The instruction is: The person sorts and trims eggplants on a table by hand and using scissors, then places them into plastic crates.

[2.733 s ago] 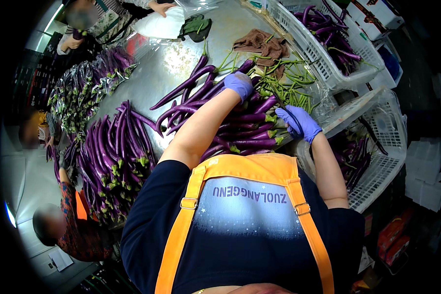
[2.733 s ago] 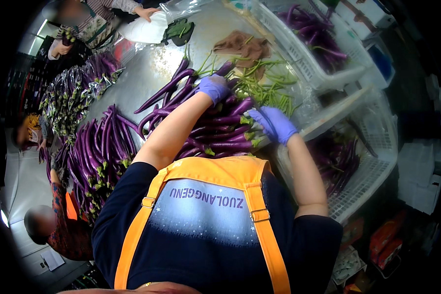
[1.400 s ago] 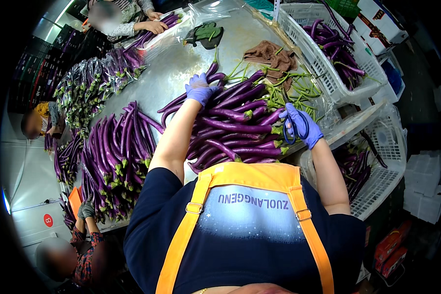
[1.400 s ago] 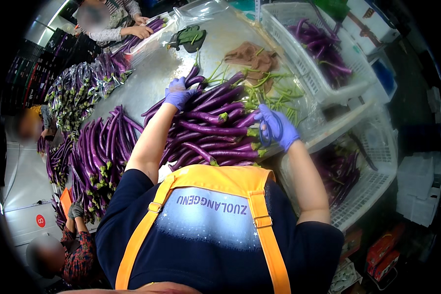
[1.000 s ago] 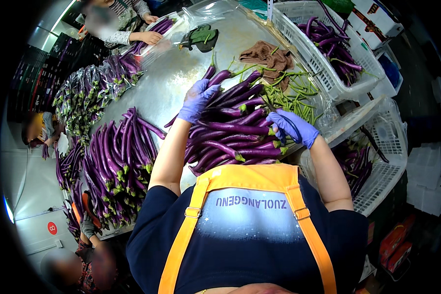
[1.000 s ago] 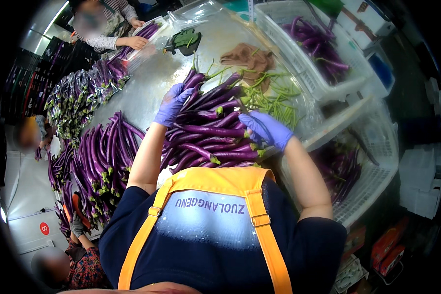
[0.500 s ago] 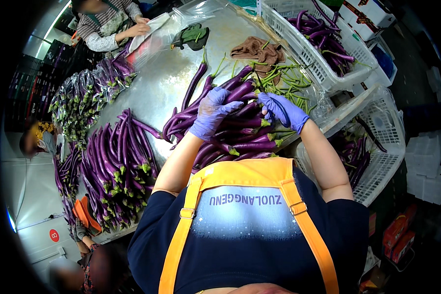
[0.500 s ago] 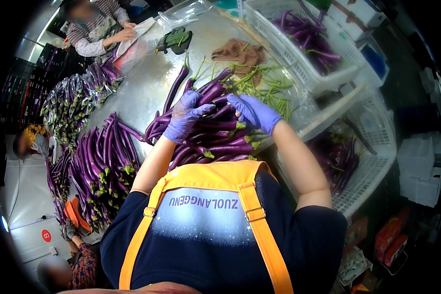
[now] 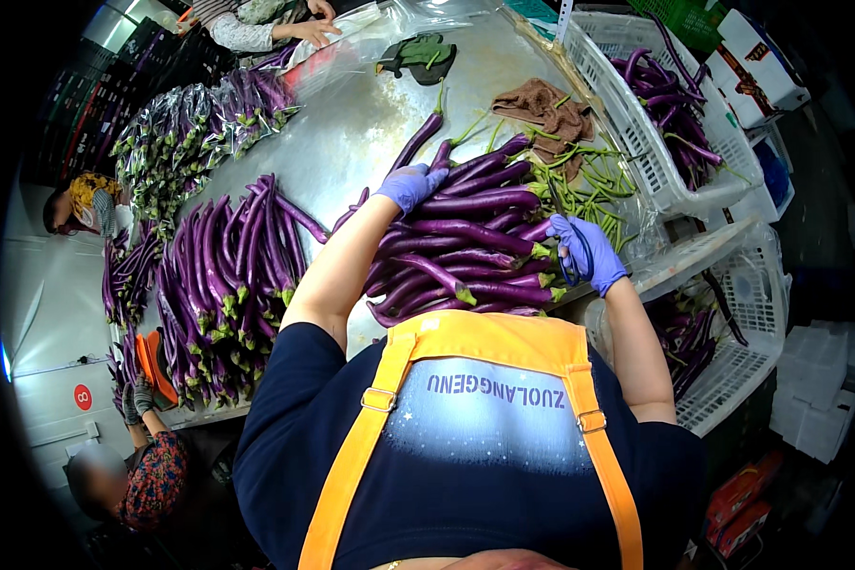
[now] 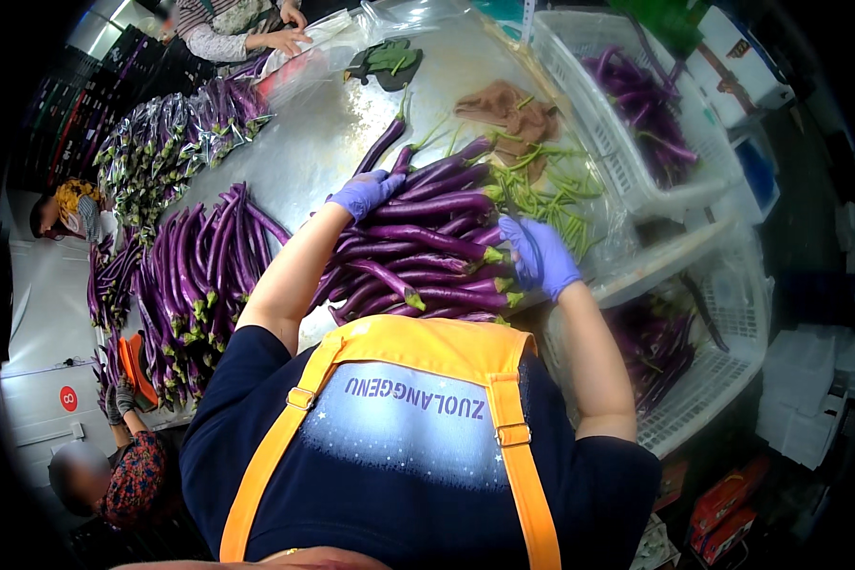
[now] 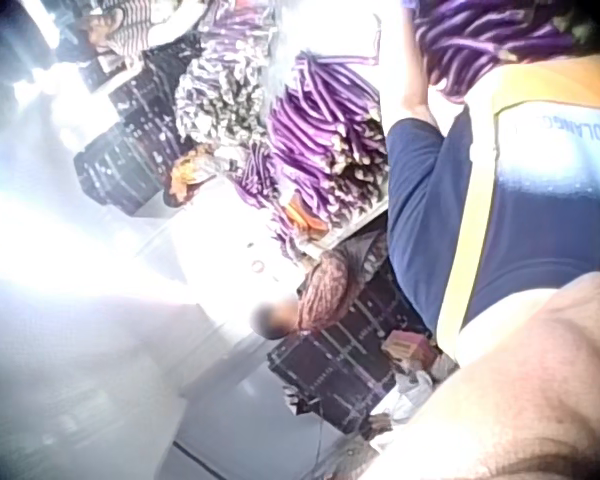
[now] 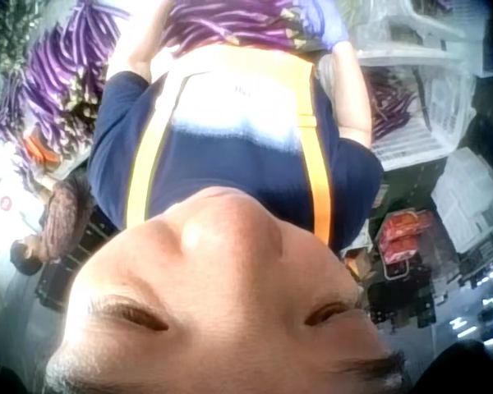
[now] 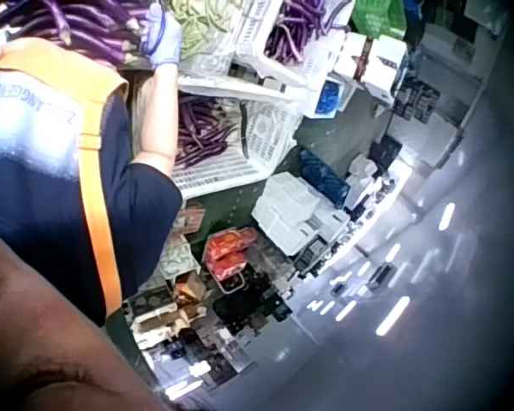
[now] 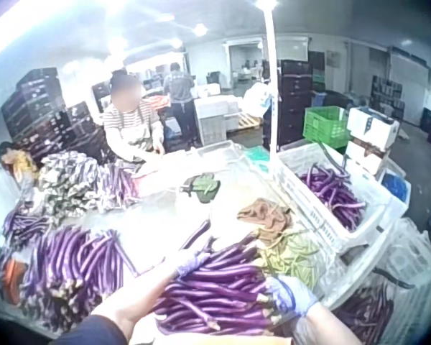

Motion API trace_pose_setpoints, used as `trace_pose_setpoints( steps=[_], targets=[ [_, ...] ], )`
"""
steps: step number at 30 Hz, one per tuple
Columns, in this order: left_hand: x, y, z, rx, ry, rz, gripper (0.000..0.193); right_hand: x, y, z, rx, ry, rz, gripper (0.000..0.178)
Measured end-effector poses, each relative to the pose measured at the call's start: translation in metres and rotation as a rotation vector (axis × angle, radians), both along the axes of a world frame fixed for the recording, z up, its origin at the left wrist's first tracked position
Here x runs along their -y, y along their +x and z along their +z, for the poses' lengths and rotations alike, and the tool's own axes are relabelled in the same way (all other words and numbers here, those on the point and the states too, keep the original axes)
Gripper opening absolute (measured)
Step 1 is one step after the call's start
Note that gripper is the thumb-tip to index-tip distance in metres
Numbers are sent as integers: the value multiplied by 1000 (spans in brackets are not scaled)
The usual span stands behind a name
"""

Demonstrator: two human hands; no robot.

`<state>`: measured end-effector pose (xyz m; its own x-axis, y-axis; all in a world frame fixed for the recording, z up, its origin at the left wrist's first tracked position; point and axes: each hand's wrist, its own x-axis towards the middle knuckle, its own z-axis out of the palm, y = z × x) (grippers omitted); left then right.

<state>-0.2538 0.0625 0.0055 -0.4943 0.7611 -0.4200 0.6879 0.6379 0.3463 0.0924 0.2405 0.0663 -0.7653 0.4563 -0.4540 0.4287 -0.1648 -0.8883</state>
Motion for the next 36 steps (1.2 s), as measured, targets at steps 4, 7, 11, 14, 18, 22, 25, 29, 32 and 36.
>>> trace_pose_setpoints(
  steps=[4,7,11,14,18,22,25,29,32,36],
  targets=[
    [-17,-26,-28,64,-7,36,64,1,-3,-4,6,-23,67,37],
    [-26,-25,-40,647,13,478,62,4,-5,5,20,81,129,35],
    [-11,-10,-17,1092,142,660,72,-5,-14,8,-42,265,268,35],
    [-8,10,13,425,215,323,80,-4,-25,28,-214,473,349,34],
    [4,39,42,136,320,295,80,-10,-56,59,50,599,523,55],
    [14,82,81,-54,397,252,68,-9,-85,82,41,702,575,74],
    [18,87,79,-124,475,217,64,-30,-109,61,237,318,565,75],
    [21,89,72,-173,482,190,63,-23,-126,75,227,167,527,85],
    [22,92,71,-207,515,166,64,-26,-142,72,204,115,530,90],
    [20,97,75,-120,543,157,63,-20,-156,57,141,136,467,82]
  ],
)
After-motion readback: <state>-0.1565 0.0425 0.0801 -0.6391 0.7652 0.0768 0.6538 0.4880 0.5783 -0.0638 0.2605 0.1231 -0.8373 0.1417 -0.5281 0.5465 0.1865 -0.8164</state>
